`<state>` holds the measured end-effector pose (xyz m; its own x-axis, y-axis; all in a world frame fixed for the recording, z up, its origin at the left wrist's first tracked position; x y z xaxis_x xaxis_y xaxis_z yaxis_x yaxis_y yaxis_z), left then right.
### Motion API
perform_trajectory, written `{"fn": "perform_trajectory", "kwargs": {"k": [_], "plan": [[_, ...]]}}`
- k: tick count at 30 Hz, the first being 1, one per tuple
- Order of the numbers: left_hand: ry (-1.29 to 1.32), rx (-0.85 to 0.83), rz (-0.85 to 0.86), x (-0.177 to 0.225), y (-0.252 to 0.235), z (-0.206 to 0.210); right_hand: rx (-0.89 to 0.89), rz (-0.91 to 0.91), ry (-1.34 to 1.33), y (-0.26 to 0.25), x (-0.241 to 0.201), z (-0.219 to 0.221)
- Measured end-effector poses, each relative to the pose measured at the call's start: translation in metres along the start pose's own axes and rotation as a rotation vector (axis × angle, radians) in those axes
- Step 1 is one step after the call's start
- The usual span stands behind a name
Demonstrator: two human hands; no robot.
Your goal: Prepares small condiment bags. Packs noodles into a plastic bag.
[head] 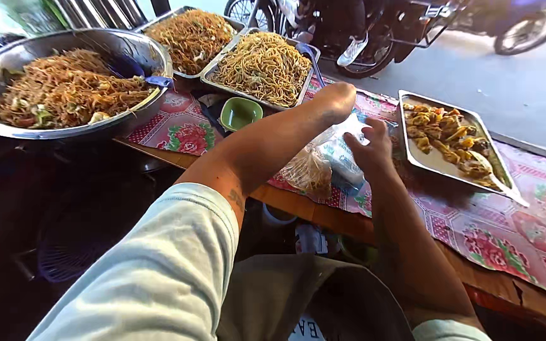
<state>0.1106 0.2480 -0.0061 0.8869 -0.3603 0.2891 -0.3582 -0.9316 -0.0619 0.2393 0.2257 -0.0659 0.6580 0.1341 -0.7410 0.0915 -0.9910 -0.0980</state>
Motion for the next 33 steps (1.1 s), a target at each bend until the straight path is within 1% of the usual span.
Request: {"fn": "perform_trajectory", "kwargs": {"k": [2,4,5,8,10,11,12,13,14,16,18,19,21,22,23,24,26,27,28,29,30,31,32,33], "plan": [[0.003,0.051,-0.002,0.002,0.008,-0.007,-0.045,-0.02,0.22,-0.009,0.009,0.019],[-0.032,0.116,0.01,0.005,0.022,-0.024,-0.029,-0.035,0.429,-0.01,0.018,0.028],[-0.051,0.158,0.0,0.004,0.029,-0.036,-0.024,-0.002,0.495,-0.008,0.021,0.027],[-0.023,0.309,0.027,-0.01,0.048,-0.078,-0.029,0.084,0.544,-0.003,0.024,0.017],[0.012,0.396,0.133,-0.017,0.057,-0.094,-0.029,0.09,0.479,-0.004,0.027,0.014],[0.04,0.412,0.191,-0.016,0.06,-0.092,-0.029,0.078,0.44,-0.004,0.028,0.013],[0.075,0.391,0.232,-0.013,0.059,-0.082,-0.029,0.061,0.393,-0.004,0.028,0.013],[0.105,0.335,0.241,-0.009,0.056,-0.067,-0.029,0.047,0.353,-0.002,0.025,0.013],[0.119,0.269,0.21,-0.007,0.051,-0.048,-0.031,0.034,0.318,0.001,0.022,0.013],[0.119,0.157,0.062,-0.011,0.038,-0.008,-0.032,0.036,0.273,0.011,0.013,0.012],[0.195,0.113,-0.068,-0.024,0.026,0.022,-0.023,0.029,0.276,0.016,0.004,0.01],[0.241,0.111,-0.108,-0.029,0.022,0.03,-0.022,0.026,0.316,0.017,0.001,0.011],[0.322,0.127,-0.122,-0.032,0.02,0.03,-0.055,0.038,0.411,0.018,-0.001,0.013],[0.379,0.17,-0.104,-0.033,0.022,0.023,-0.066,0.038,0.416,0.018,-0.002,0.014],[0.484,0.257,-0.074,-0.035,0.026,0.014,-0.061,0.038,0.41,0.017,-0.002,0.014],[0.673,0.359,-0.059,-0.037,0.036,0.003,-0.044,0.053,0.406,0.016,-0.002,0.013],[1.16,0.598,-0.109,-0.049,0.068,-0.017,-0.017,0.118,0.367,0.014,0.005,0.01],[1.32,0.735,-0.149,-0.059,0.087,-0.032,0.003,0.143,0.339,0.013,0.008,0.008],[1.37,0.876,-0.167,-0.072,0.108,-0.049,0.029,0.151,0.312,0.014,0.008,0.003],[1.304,1.004,-0.134,-0.083,0.128,-0.068,0.071,0.126,0.284,0.019,0.004,-0.003],[1.158,1.078,-0.072,-0.088,0.149,-0.087,0.131,0.049,0.244,0.026,-0.007,-0.011],[0.986,1.097,-0.003,-0.087,0.171,-0.105,0.216,-0.095,0.192,0.039,-0.03,-0.018],[0.819,1.089,0.06,-0.079,0.19,-0.118,0.278,-0.283,0.116,0.057,-0.061,-0.02],[0.708,1.044,0.114,-0.069,0.206,-0.125,0.259,-0.454,0.022,0.081,-0.094,-0.013]]}}
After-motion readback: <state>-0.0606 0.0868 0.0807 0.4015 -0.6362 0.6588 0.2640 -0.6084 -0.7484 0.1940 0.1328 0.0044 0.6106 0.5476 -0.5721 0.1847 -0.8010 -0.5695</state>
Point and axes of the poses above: each hand's wrist, its own y-axis away from the middle knuckle, its own z-axis out of the palm, x = y × z, the point moved 8 cm from there along -y, towards the middle knuckle, and after that the axes turned 6 degrees about z, right-handed, at the moved point
